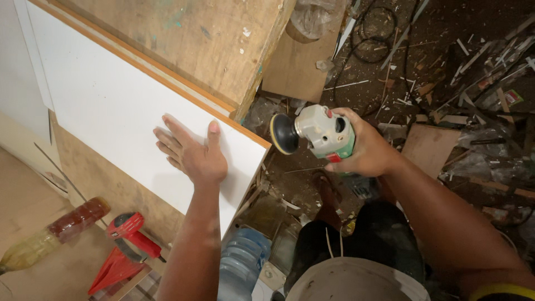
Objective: The person sands the edges of white panels using a power sander, holding the panels steady by hand on a workbench.
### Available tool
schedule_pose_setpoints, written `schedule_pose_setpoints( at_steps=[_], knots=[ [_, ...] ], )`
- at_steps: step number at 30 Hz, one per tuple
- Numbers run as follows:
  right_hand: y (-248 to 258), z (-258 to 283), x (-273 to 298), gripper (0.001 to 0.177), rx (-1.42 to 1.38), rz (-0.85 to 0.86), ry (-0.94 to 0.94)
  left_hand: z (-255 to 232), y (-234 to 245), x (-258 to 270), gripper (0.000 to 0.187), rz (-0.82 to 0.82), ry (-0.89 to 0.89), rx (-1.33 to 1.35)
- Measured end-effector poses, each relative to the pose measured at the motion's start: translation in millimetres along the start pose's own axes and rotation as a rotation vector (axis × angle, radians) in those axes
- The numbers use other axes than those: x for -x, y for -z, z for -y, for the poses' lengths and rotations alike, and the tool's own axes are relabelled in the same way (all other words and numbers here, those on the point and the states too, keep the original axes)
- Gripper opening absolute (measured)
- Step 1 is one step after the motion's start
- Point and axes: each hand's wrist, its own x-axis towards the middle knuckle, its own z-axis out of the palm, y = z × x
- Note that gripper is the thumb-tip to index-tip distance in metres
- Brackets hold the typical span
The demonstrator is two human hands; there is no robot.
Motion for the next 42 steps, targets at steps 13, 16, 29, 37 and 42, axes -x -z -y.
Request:
schedule_pose_setpoints(
  at_steps=[13, 16, 29, 37, 42],
  knots=[
    [-2, 27, 11, 0.12, 0.005, 0.057, -0.053, -5, 2, 0, 0.118, 0.005, 0.017, 0.001],
    [5, 0, 8, 0.124, 0.013, 0.014, 0.005, -4, -1, 0, 0.119, -0.002, 0.01, 0.008],
    [5, -27, 2, 0.13, 0.01, -0.023, 0.01, -22, 9, 2, 0.123, 0.056, 0.035, -0.011],
    [28, -43, 90, 0.125, 0.175, -0.251, -0.035, -18, -10, 4, 0.127, 0.004, -0.015, 0.075],
    [49, 15, 162, 0.121, 0.012, -0.551, -0.312, -24, -55, 66, 0.113, -0.331, -0.393, -0.019]
  ],
)
